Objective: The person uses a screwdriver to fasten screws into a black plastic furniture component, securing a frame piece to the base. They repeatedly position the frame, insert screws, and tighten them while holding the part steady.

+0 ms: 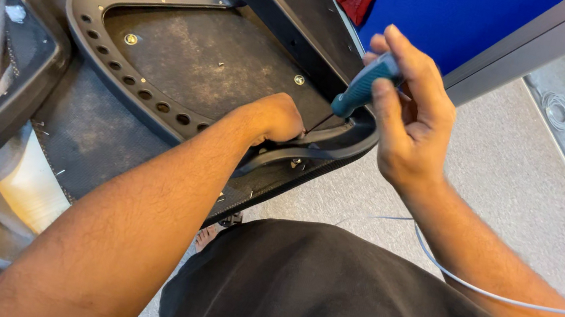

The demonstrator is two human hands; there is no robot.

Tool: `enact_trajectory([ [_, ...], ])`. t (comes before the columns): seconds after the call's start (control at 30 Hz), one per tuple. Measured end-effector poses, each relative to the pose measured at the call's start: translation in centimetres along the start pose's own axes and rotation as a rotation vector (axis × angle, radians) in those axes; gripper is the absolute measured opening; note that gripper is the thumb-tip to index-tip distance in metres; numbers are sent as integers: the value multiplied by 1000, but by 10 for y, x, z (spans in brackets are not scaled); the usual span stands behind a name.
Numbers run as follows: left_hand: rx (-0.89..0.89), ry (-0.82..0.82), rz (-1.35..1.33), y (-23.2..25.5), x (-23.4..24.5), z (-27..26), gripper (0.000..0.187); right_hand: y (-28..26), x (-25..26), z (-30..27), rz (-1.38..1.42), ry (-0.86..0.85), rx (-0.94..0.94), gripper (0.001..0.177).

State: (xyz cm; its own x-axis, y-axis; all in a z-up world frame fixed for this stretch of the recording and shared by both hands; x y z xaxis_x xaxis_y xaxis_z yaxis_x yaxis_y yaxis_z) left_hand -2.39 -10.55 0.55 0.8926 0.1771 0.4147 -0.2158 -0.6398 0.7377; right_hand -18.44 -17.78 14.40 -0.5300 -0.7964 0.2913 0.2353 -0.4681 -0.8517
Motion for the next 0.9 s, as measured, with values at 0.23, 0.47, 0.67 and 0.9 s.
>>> enact_trajectory([
  [0.23, 39, -18, 25, 3, 6, -6, 27, 10, 4, 0, -347, 87, 104, 35],
  [0.47, 15, -9, 26, 6, 2, -10, 27, 5, 4, 7, -432, 144, 65, 29],
  [0.67, 66, -40, 18, 6, 4, -12, 27, -10, 0, 8, -163, 28, 12, 30],
  [0.9, 3, -25, 32, 8, 7, -15, 26, -6, -19, 7, -398, 49, 188, 33],
])
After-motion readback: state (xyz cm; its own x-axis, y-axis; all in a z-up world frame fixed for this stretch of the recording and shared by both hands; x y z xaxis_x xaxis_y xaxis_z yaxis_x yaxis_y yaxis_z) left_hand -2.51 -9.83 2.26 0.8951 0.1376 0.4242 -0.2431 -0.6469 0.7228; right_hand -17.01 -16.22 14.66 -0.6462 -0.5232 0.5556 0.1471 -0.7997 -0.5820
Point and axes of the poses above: each hand's wrist, its own z-axis towards the middle knuckle, its own x-axis out of the back of the hand, y = z × x, the point moved 2 cm from there along z, towards the middle knuckle, and after that the axes turned 6 degrees about -x, right-handed, at the moved point
